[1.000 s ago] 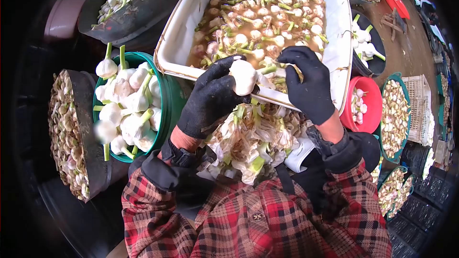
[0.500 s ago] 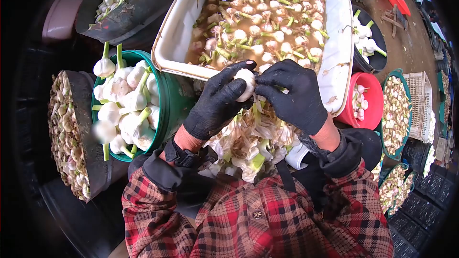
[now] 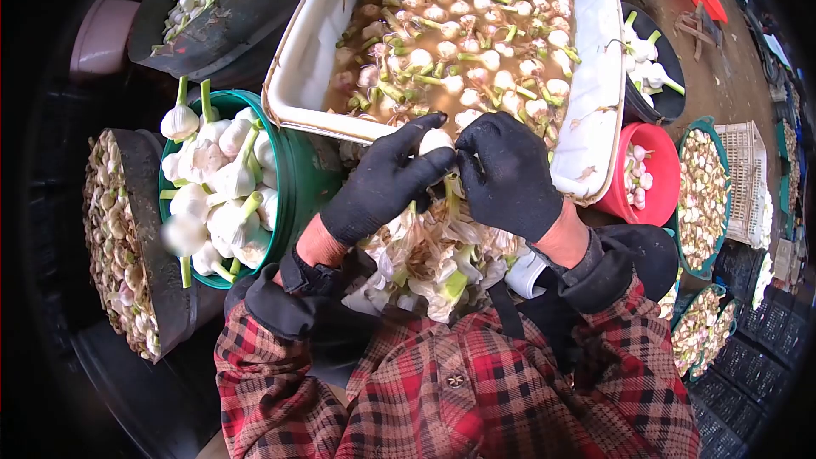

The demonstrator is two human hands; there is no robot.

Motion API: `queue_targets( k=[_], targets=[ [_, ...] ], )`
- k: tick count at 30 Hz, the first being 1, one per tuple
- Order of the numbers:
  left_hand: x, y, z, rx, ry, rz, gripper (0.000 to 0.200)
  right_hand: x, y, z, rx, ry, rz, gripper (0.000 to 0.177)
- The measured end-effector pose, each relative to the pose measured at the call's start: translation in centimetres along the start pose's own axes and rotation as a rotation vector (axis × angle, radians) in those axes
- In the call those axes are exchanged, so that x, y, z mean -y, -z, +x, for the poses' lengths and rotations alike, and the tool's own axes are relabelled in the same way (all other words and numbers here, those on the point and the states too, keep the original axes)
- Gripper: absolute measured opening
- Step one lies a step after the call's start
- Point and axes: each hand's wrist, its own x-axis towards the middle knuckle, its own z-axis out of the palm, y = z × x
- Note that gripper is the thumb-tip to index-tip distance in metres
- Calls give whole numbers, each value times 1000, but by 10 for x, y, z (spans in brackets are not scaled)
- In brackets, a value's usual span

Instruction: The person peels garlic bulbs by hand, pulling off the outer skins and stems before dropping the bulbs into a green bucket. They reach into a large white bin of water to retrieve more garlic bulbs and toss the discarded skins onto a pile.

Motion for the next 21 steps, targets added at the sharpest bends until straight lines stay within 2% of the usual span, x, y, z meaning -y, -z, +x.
queue_targets(
  k=[2, 4, 6, 7, 8, 10, 11, 12, 13, 15, 18, 20, 21],
  targets=[
    [-15, -6, -1, -47, 50, 613, 54, -1, 0, -1, 17, -11, -5, 11],
    [-4, 2, 2, -50, -12, 683, 59, -2, -1, -2, 48, -23, -25, 11],
    [2, 3, -1, 21, -213, 850, 61, -7, -3, -1, 22, -56, 16, 10],
    [9, 1, -1, 127, -374, 865, 65, -9, -4, -1, -7, -91, 57, 9],
    [11, -10, -3, 99, -477, 803, 67, -9, -2, 0, -7, -91, 55, 9],
    [-6, -8, -9, 182, -146, 774, 65, -10, 4, 3, 80, -237, 191, 9],
    [-4, -4, -8, 180, -148, 771, 65, -11, 9, 5, 143, -333, 274, 11],
    [1, 1, -6, 138, -280, 771, 67, -12, 11, 7, 142, -332, 274, 11],
    [5, 6, -4, 96, -410, 771, 69, -13, 13, 8, 139, -419, 447, 14],
    [9, 12, 0, 92, -406, 748, 70, -16, 10, 9, 125, -526, 748, 19],
    [4, 2, -2, 14, -297, 641, 66, -8, 12, 11, 145, -469, 667, 18],
    [6, 3, -2, -42, -299, 877, 62, -10, 12, 9, 182, -519, 731, 17],
    [9, 3, -2, -50, -323, 943, 61, -11, 12, 8, 187, -477, 600, 16]
  ],
)
